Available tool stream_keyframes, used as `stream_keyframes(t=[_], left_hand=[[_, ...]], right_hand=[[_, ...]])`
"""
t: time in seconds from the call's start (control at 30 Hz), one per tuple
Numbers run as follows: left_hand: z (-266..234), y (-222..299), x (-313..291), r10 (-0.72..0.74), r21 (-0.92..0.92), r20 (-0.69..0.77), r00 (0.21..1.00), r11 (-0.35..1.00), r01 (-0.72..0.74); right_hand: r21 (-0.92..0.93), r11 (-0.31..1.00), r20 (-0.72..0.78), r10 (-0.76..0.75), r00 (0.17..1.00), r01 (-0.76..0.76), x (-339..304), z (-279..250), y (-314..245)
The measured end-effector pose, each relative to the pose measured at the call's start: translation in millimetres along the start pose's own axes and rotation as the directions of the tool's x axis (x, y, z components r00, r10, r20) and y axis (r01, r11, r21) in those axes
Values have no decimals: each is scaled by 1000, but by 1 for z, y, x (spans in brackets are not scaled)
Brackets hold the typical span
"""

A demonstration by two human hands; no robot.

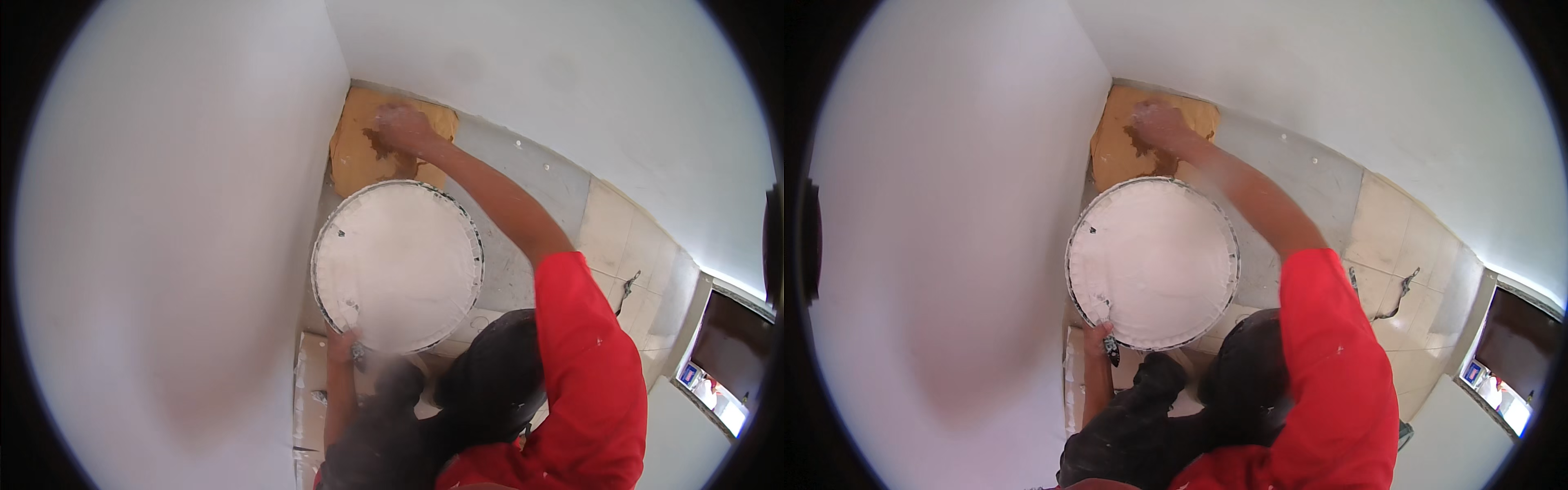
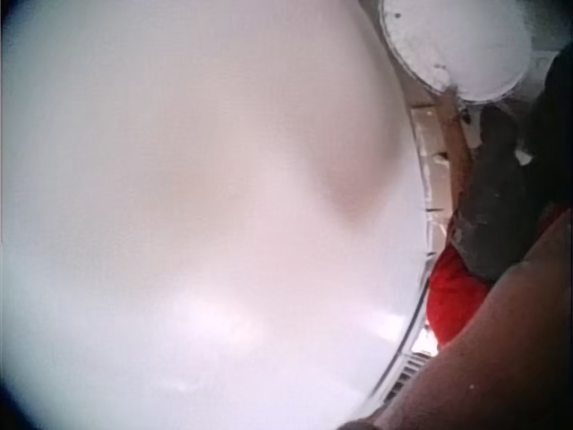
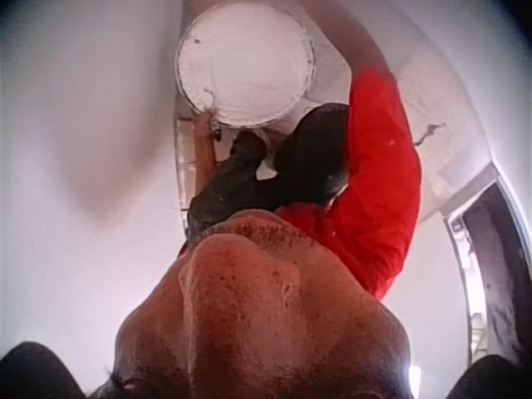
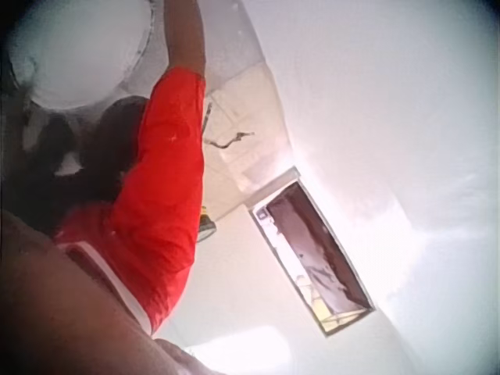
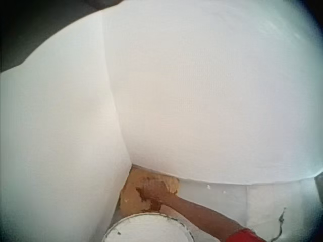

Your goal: The person is painting a wall with white paint using a brush. They repeatedly dip the brush into a paint bucket and apply the paint to a specific area of the wall, covering a brownish patch.

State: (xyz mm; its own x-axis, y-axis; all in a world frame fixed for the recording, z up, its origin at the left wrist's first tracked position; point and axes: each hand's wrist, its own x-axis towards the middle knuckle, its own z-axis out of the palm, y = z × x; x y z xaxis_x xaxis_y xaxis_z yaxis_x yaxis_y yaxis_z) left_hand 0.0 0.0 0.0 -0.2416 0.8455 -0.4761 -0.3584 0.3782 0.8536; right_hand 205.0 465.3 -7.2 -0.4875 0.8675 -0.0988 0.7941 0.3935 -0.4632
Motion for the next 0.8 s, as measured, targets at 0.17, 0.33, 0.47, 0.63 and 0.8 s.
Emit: stream_keyframes(t=[0.17, 0.33, 0.47, 0.63, 0.8], left_hand=[[24, 37, -4, -93, -83, -16, 996, 992, 91], [20, 40, -2, -49, -92, -6, 999, 995, 48], [-1, 16, -11, -62, -107, -31, 998, 993, 58], [17, 29, -12, -48, -145, -22, 999, 988, 44], [0, 14, -18, -57, -108, -46, 997, 993, 52]], right_hand=[[-136, 987, -244, -118, 963, 86, -135, -18, 33], [-74, 996, -57, 37, 998, -41, -197, 43, 32], [-51, 998, -244, -41, 969, 30, -199, 73, 33], [-64, 998, -317, 6, 948, -28, -192, 75, 30], [-119, 993, -229, -38, 973, 11, -187, 86, 25]])
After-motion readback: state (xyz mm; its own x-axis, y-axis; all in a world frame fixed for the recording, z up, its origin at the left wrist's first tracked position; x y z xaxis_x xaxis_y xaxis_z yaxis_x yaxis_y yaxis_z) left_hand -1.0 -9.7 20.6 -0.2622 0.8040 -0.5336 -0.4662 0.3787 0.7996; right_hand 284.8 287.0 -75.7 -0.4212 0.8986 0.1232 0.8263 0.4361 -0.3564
